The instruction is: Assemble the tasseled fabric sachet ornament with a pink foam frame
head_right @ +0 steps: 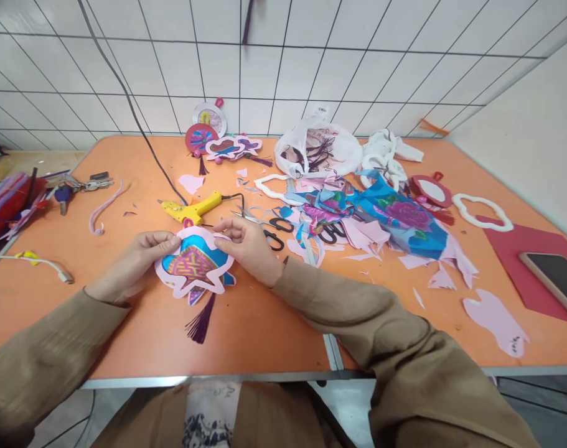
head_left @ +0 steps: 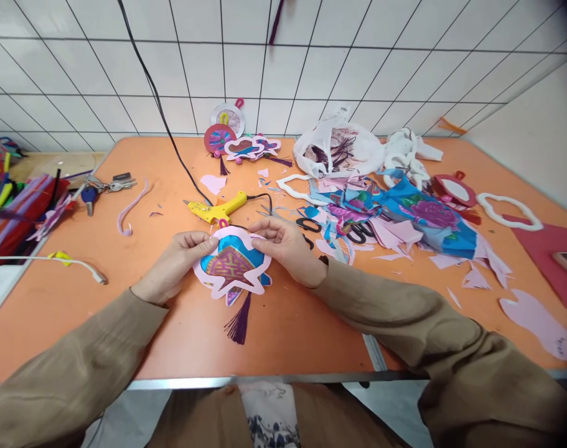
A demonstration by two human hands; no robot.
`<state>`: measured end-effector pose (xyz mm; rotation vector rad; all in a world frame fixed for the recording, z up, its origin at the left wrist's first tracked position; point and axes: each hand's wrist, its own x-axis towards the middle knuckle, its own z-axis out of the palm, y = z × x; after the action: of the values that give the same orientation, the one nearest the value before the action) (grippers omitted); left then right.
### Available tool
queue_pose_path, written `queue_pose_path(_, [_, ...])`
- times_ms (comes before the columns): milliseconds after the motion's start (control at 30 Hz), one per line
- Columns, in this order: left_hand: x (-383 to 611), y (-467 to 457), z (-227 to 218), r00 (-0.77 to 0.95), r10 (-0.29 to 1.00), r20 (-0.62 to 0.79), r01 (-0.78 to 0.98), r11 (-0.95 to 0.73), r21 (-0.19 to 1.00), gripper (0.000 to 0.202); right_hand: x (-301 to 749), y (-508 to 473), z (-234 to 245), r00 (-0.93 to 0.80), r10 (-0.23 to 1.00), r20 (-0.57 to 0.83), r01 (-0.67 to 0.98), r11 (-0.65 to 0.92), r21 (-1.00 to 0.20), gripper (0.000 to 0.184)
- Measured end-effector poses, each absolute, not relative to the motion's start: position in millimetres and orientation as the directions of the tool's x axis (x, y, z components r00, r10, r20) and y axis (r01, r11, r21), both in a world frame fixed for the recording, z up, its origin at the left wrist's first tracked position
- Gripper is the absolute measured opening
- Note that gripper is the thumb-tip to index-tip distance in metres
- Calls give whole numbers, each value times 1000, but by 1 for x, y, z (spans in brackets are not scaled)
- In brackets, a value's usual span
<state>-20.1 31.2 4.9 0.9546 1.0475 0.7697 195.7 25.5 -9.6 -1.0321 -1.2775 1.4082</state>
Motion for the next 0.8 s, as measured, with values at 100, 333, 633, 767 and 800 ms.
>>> queue_pose_path(100, [-22, 32, 5, 334, 875, -350, -75, 395, 916, 30, 197, 26, -11, -195, 981, 9, -98, -10, -995, 25])
queue_pose_path(333, [-18, 28, 5, 350, 869, -350, -76, 399, 914, 29, 197, 27, -14, -193, 981, -20, -113, -43, -993, 24])
queue_pose_path(633, [-13, 24, 10, 251, 900, -357, -111, 393, 913, 35, 195, 23, -11, -207, 978, -34, -161, -68, -985, 30])
queue_pose_path(767, [-12, 24, 12, 227, 904, -363, -147, 400, 905, 38, 196, 22, -12, -238, 970, -44, -167, -85, -982, 32])
queue_pose_path(800, [-12, 24, 11, 224, 906, -360, -153, 397, 905, 38, 196, 22, -13, -242, 969, -50, -162, -91, -983, 33])
